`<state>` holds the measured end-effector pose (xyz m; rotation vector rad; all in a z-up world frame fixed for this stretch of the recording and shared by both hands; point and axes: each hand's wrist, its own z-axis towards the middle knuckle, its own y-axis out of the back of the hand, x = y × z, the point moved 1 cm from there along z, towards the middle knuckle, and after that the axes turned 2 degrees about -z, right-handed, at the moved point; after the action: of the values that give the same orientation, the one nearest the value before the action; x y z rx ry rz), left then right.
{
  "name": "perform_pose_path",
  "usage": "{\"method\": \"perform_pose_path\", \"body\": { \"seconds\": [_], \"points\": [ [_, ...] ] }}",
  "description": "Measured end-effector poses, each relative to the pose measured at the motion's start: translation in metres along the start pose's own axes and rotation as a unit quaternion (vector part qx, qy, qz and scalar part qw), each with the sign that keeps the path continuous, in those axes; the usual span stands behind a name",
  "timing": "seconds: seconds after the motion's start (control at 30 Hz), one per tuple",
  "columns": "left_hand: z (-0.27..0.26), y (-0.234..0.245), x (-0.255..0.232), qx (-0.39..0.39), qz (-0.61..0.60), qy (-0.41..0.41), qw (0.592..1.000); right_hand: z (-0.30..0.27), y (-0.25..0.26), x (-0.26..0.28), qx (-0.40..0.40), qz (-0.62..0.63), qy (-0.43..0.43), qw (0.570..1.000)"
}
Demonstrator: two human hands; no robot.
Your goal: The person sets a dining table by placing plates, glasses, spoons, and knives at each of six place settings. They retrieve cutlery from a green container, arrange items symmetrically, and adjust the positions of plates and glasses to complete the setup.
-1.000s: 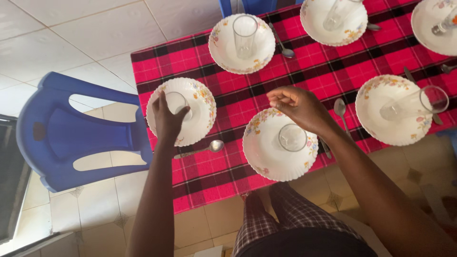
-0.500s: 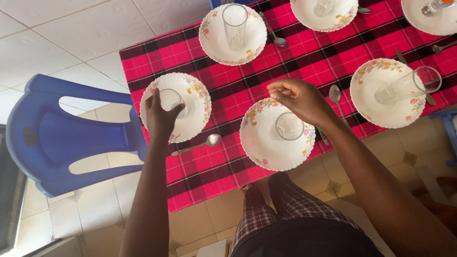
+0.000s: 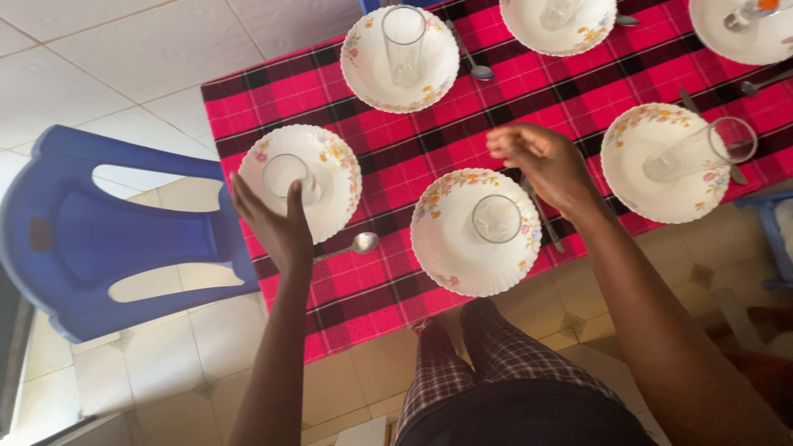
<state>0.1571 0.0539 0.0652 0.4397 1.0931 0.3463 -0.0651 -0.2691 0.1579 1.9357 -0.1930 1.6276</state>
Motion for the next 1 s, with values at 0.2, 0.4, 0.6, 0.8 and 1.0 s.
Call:
{"method": "perform_pose_path", "body": {
  "seconds": [0.2,0.4,0.6,0.8,1.0],
  "points": [
    [-0.091,0.001,-0.056,0.032,-0.063,0.002,0.998,-0.027,0.058,-0.061,-0.15,0.082,-0.049,0.984],
    [-0.141,-0.011,-0.125,0.083,-0.15,-0.009,0.985,-0.072,0.069,-0.143,-0.117,0.141,-0.127,0.975],
    [-0.148,-0.036,-0.206,0.155,-0.248,-0.009,0.956,-0.111,0.063,-0.167,-0.037,0.1,-0.143,0.984],
    [-0.164,-0.07,-0.273,0.213,-0.267,-0.029,0.94,-0.116,0.12,-0.154,-0.073,0.083,-0.144,0.983],
    [-0.204,-0.143,-0.325,0.288,-0.248,0.046,0.924,-0.131,0.232,-0.158,-0.072,0.019,-0.161,0.984]
  ]
}}
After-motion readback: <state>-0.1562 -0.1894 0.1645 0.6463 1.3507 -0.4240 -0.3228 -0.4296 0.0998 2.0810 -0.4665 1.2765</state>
